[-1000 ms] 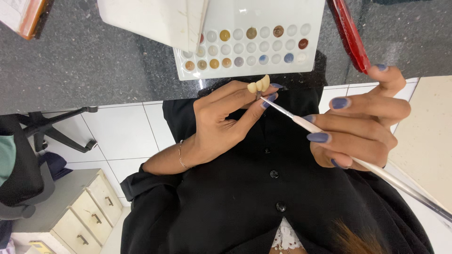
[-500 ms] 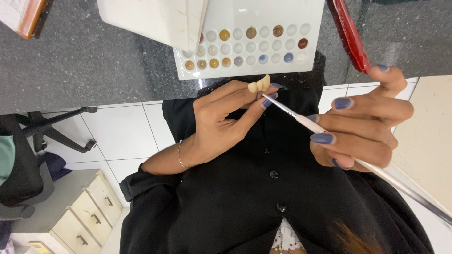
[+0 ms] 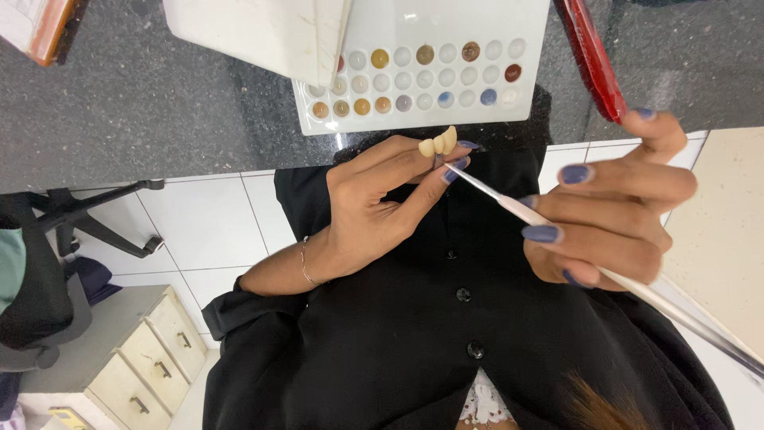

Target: The person holds a small dental crown/bridge prosthesis in one hand and uses a fine brush to apply and shape ceramic material on it, dipping the brush into wells of a shade palette. They later use tweezers to hold the prosthesis while continuing to apply material with the brush over the palette.

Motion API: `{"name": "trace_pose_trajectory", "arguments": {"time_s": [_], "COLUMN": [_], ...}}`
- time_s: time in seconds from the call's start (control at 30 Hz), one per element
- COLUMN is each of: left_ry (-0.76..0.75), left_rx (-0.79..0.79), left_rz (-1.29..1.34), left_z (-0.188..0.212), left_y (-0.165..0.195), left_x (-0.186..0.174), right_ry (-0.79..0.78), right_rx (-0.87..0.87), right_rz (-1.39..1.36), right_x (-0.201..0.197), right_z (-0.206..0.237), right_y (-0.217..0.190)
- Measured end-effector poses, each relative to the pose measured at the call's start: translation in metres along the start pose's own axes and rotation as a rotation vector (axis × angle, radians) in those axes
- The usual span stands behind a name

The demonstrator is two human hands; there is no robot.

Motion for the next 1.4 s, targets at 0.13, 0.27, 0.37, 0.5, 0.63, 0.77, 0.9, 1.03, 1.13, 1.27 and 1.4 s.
{"name": "trace_pose_trajectory", "arguments": {"time_s": [0.13, 0.27, 0.37, 0.5, 0.63, 0.77, 0.9, 1.03, 1.13, 1.27, 1.4], "left_ry": [0.009, 0.017, 0.031, 0.024, 0.022, 0.035, 0.035, 0.040, 0.043, 0.041, 0.034], "left_rx": [0.010, 0.004, -0.002, 0.020, 0.016, 0.009, 0.041, 0.028, 0.023, 0.016, 0.025], "left_rz": [-0.025, -0.039, -0.057, -0.020, -0.029, -0.085, -0.060, -0.078, -0.081, -0.064, -0.046], "left_z": [-0.0010, -0.0008, -0.0003, -0.0011, 0.0000, -0.0004, -0.0008, -0.0006, -0.0011, -0.0005, -0.0010], "left_y": [0.0012, 0.0018, 0.0014, 0.0012, 0.0013, 0.0015, 0.0030, 0.0017, 0.0011, 0.0017, 0.0023], "left_x": [-0.0002, -0.0006, -0.0014, -0.0006, -0.0010, -0.0012, -0.0013, -0.0016, -0.0011, -0.0010, -0.0012], "right_ry": [-0.003, 0.001, 0.014, -0.014, 0.032, -0.041, 0.013, -0.009, -0.055, -0.002, -0.093], "right_rx": [-0.035, -0.051, -0.056, -0.092, -0.039, -0.081, -0.041, -0.067, -0.077, -0.068, -0.079], "right_rz": [0.028, 0.026, 0.031, 0.030, 0.039, 0.034, -0.010, 0.017, 0.002, 0.028, -0.002], "right_x": [-0.0032, -0.0005, -0.0005, 0.0011, -0.0009, 0.0001, -0.0033, -0.0043, -0.0030, -0.0028, -0.0002], "right_z": [-0.0015, 0.0006, 0.0013, 0.0005, 0.0007, -0.0008, -0.0001, -0.0011, -0.0015, -0.0001, -0.0013], "right_y": [0.0019, 0.0027, 0.0035, 0.0015, 0.0028, 0.0025, 0.0041, 0.0024, 0.0024, 0.0010, 0.0013]}}
Point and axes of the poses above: each hand's wrist, its own z-axis away from the middle knuckle, its own x-axis out of the palm, y = z × x, the point moved 6 cm from there along -z, towards the middle knuckle, and after that the axes turned 14 degrees about -x, right-handed, at the moved point
